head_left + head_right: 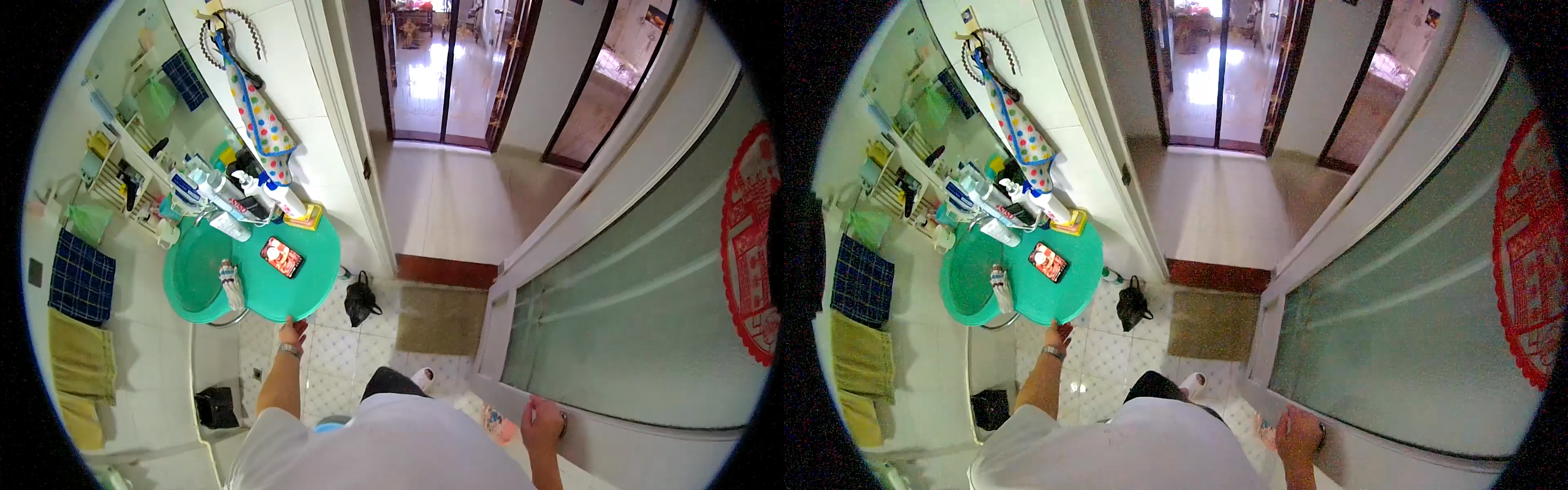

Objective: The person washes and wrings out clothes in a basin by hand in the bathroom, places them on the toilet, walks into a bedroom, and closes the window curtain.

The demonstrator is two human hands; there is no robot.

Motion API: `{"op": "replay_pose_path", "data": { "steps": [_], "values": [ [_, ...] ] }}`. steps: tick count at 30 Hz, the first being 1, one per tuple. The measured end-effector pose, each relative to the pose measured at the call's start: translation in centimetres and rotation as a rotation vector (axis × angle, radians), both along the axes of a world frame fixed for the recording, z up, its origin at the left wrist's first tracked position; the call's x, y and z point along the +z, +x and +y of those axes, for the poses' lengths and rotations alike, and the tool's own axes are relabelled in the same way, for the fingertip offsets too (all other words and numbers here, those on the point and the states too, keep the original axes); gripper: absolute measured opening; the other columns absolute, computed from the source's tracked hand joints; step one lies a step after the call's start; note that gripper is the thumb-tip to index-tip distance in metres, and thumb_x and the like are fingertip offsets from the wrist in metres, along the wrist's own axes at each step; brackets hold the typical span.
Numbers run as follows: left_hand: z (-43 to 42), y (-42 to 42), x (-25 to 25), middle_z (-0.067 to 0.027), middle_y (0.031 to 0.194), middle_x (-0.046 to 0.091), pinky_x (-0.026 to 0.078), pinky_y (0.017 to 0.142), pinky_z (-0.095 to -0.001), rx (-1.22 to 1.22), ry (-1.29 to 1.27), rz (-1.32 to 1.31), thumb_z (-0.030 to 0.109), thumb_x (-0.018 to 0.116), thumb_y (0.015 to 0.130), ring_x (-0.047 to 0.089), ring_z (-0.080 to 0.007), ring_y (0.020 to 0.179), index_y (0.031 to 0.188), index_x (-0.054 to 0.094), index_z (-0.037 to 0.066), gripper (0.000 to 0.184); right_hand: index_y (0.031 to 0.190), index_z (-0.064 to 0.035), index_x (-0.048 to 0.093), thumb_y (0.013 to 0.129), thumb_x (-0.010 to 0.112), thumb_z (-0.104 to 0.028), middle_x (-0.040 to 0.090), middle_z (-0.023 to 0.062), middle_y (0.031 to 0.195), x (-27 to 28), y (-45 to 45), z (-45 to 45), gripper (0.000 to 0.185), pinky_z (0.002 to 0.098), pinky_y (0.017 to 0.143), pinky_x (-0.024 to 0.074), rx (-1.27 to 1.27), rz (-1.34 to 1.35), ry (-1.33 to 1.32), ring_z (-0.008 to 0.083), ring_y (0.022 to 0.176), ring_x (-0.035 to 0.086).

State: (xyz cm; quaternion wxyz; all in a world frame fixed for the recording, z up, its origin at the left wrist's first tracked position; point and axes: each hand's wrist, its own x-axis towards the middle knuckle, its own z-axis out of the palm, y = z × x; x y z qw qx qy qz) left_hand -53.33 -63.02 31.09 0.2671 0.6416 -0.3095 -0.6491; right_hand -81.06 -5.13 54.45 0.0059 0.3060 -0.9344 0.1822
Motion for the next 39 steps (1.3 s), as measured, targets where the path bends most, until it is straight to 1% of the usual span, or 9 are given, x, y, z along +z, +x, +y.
{"op": "replay_pose_path", "data": {
  "steps": [6, 10, 14, 16, 20, 25, 34, 37, 39],
  "values": [
    [0.2, 0.0, 0.4, -0.0027, 0.097, 0.071, 0.038, 0.091, -0.0457, 0.022, 0.02, -0.014, 0.05, 0.047, 0.096, 0.065, -0.0209, 0.099, 0.109, 0.059, 0.014, 0.041, 0.1, -0.0043, 0.068, 0.083, 0.063, -0.016, 0.067, 0.017, 0.087, -0.6, 0.0, 0.5, 0.022, 0.0494, 0.071, 0.05, -0.01, -0.013, 0.07, 0.0383, 0.079, 0.064],
    [0.3, 0.1, 1.6, -0.0051, 0.121, 0.065, 0.033, 0.106, -0.0484, -0.057, 0.012, -0.052, 0.05, 0.045, 0.098, 0.059, -0.0228, 0.115, 0.127, 0.052, 0.008, 0.051, 0.105, -0.0049, 0.066, 0.083, 0.063, -0.017, 0.066, 0.0165, 0.09, -0.8, -0.3, 0.7, 0.025, 0.0481, 0.073, 0.0492, 0.002, -0.012, 0.045, 0.037, 0.082, 0.062],
    [0.2, 0.0, 1.7, -0.005, 0.129, 0.061, 0.032, 0.107, -0.0482, -0.045, 0.046, -0.048, 0.049, 0.042, 0.099, 0.054, -0.0233, 0.122, 0.131, 0.05, 0.009, 0.052, 0.106, -0.0042, 0.065, 0.084, 0.064, -0.017, 0.065, 0.0163, 0.091, -0.3, -0.6, 0.3, 0.026, 0.0476, 0.073, 0.0488, 0.02, -0.027, 0.019, 0.0366, 0.084, 0.062],
    [0.0, 0.1, 1.9, -0.0041, 0.121, 0.065, 0.034, 0.103, -0.0477, -0.069, 0.053, -0.052, 0.048, 0.037, 0.101, 0.057, -0.0212, 0.116, 0.119, 0.057, 0.012, 0.045, 0.105, -0.0036, 0.065, 0.083, 0.064, -0.015, 0.065, 0.0156, 0.091, 1.0, -0.6, -0.2, 0.024, 0.0471, 0.078, 0.0489, 0.008, -0.097, 0.015, 0.0362, 0.086, 0.061],
    [0.1, 0.4, 2.7, -0.0057, 0.123, 0.064, 0.034, 0.105, -0.0465, -0.085, 0.08, -0.058, 0.047, 0.036, 0.102, 0.056, -0.0235, 0.12, 0.123, 0.052, 0.01, 0.046, 0.105, -0.0031, 0.064, 0.084, 0.063, -0.014, 0.065, 0.0155, 0.095, 3.6, -1.1, -2.4, 0.024, 0.0474, 0.084, 0.0479, 0.11, -0.018, 0.129, 0.0352, 0.091, 0.061],
    [0.7, -1.0, 4.4, -0.0104, 0.127, 0.061, 0.04, 0.102, -0.0441, -0.025, 0.139, -0.159, 0.049, 0.036, 0.101, 0.056, -0.0252, 0.119, 0.132, 0.047, 0.006, 0.054, 0.111, -0.0042, 0.062, 0.086, 0.064, -0.013, 0.066, 0.015, 0.106, 5.0, -1.8, -6.9, 0.027, 0.0461, 0.09, 0.0462, -0.008, -0.217, -0.074, 0.0339, 0.1, 0.061],
    [0.9, 0.9, 5.2, -0.0113, 0.143, 0.046, 0.033, 0.11, -0.0458, -0.213, 0.209, -0.144, 0.063, 0.039, 0.095, 0.045, -0.0298, 0.131, 0.141, 0.039, 0.009, 0.071, 0.108, -0.0039, 0.065, 0.087, 0.064, -0.012, 0.068, 0.0147, 0.106, -0.3, -8.0, -15.3, 0.023, 0.0408, 0.086, 0.0492, -0.14, -0.415, -0.275, 0.0322, 0.098, 0.064],
    [1.0, 2.2, 4.6, -0.0103, 0.144, 0.045, 0.033, 0.11, -0.0456, -0.2, 0.26, -0.126, 0.065, 0.041, 0.093, 0.043, -0.0291, 0.132, 0.143, 0.037, 0.01, 0.074, 0.11, 0.001, 0.064, 0.091, 0.061, -0.009, 0.069, 0.0125, 0.101, -2.9, -12.6, -19.1, 0.022, 0.0307, 0.083, 0.0511, -0.208, -0.511, -0.331, 0.0196, 0.091, 0.067],
    [1.0, 2.1, 5.3, -0.0087, 0.142, 0.048, 0.034, 0.109, -0.0452, -0.226, 0.281, -0.11, 0.068, 0.042, 0.091, 0.043, -0.0288, 0.132, 0.144, 0.036, 0.013, 0.077, 0.111, 0.0009, 0.065, 0.091, 0.061, -0.011, 0.07, 0.0122, 0.101, -5.0, -15.4, -21.3, 0.023, 0.0301, 0.082, 0.051, -0.271, -0.625, -0.394, 0.0179, 0.091, 0.066]
  ]
}}
